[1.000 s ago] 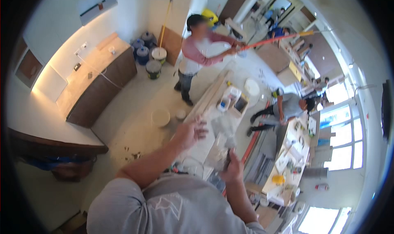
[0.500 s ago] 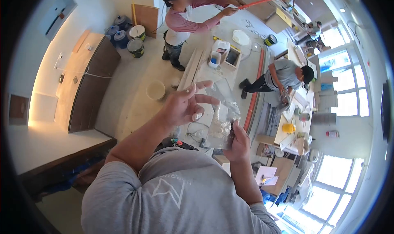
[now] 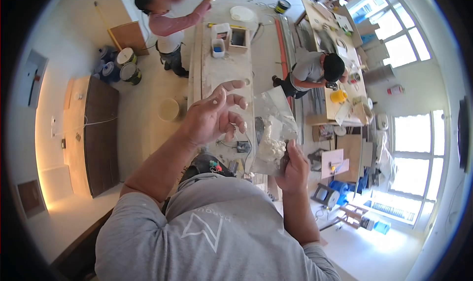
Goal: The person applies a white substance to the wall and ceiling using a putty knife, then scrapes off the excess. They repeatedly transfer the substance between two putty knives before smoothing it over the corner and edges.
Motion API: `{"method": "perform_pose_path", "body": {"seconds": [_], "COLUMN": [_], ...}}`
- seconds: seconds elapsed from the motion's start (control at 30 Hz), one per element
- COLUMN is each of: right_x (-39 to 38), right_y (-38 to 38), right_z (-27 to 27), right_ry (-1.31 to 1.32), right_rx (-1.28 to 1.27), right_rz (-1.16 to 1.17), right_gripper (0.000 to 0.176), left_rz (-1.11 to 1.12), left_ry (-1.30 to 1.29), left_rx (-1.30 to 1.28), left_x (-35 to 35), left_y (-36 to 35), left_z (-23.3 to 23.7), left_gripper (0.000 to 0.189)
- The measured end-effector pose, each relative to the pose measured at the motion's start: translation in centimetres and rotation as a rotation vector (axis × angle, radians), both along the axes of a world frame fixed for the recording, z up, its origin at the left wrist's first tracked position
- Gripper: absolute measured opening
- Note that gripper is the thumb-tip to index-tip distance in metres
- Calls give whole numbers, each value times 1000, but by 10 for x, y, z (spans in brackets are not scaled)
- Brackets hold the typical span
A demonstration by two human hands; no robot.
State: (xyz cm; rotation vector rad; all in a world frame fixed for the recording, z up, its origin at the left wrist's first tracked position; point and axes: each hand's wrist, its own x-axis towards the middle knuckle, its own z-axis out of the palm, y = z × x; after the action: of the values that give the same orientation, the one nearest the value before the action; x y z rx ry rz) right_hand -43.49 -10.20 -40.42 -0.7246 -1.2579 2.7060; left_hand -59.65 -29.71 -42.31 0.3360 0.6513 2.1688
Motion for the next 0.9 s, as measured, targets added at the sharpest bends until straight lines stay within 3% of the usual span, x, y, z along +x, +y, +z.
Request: {"method": "perform_pose_path", "body": {"seconds": [0.13, 0.33, 0.6, 0.7, 0.83, 0.9], "right_x": [43, 67, 93, 96, 73, 78], "right_y": [20, 22, 27, 31, 29, 34], "right_z": [-24, -16, -17, -13, -3, -12], "right_ry": [-41, 84, 81, 5, -82, -104], "right_rx": [287, 131, 266, 230, 61, 53], "right_rz": [-22, -96, -201, -304, -553, -469], "right_gripper": [35, 36, 41, 40, 25, 30], "left_rz": [-221, -328, -405, -424, -448, -499], "left_ry": [-102, -92, -47, -87, -218, -254], "left_rx": [154, 63, -120, -72, 173, 277], "left_x": [19, 42, 38, 26, 17, 15], "left_y": [33, 66, 98, 112, 127, 134], "left_z": [-9, 0, 0, -8, 3, 4], "left_gripper": [41, 36, 37, 40, 40, 39]}}
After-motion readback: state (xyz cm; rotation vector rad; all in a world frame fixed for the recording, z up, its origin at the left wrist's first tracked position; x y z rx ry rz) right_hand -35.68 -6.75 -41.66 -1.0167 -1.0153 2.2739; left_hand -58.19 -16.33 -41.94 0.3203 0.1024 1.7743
